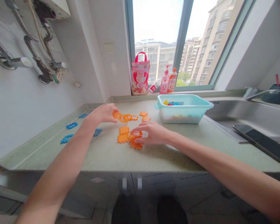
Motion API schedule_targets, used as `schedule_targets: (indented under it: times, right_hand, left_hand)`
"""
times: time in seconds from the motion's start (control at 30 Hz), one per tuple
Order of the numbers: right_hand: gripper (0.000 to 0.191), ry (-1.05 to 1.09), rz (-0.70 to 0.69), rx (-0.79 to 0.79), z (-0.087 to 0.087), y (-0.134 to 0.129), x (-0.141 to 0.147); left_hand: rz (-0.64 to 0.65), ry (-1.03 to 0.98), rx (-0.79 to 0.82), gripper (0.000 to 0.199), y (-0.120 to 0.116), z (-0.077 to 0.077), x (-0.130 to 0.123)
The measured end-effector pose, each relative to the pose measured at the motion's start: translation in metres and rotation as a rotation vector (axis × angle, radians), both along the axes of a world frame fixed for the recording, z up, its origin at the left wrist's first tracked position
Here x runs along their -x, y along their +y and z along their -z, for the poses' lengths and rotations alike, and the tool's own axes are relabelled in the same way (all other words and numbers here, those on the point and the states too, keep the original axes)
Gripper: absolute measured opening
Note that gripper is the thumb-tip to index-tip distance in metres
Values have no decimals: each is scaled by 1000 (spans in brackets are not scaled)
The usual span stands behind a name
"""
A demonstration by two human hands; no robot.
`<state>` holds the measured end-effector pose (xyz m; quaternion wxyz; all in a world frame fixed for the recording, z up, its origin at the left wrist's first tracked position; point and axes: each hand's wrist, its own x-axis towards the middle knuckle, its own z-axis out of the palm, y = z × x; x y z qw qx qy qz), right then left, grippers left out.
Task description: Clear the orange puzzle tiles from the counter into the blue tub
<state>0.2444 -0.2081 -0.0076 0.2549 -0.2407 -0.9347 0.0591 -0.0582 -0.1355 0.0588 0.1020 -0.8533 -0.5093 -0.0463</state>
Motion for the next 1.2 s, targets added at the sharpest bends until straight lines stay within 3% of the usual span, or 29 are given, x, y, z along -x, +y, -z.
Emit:
schedule_targets:
  times: [0.17,0.27,0.43,0.53,0.67,0.77,0.9,1.03,1.2]
  right_hand:
    - [44,-66,15,36,4,-5,5]
    - [34,-62,16,21,3,-8,6]
    - [34,-28,18,29,4,-7,3]
    - [36,31,10,57,3,2,-4]
    - [36,131,113,36,-2,17,-19]
    - [35,169,266,8,-8,23,-31]
    - [32,66,401,-13,-17,21,-45]
    - [31,-63,314,108,-24,21,-57]
    - [42,-181,169,295,-25,28,-69]
  left_hand:
    - [45,-11,-74,38,0,0,-1]
    - [103,-50,-16,32,2,8,-8]
    - [-9,96,76,21,1,18,-17]
    - [-55,148,18,27,1,13,-12]
    - [-2,-101,-44,47,6,8,-3]
    - [76,-248,91,59,13,15,-4]
    - [17,-160,334,68,24,32,-5]
    - [-50,-157,390,75,28,37,-2]
    - [-58,-152,383,69,26,33,1]
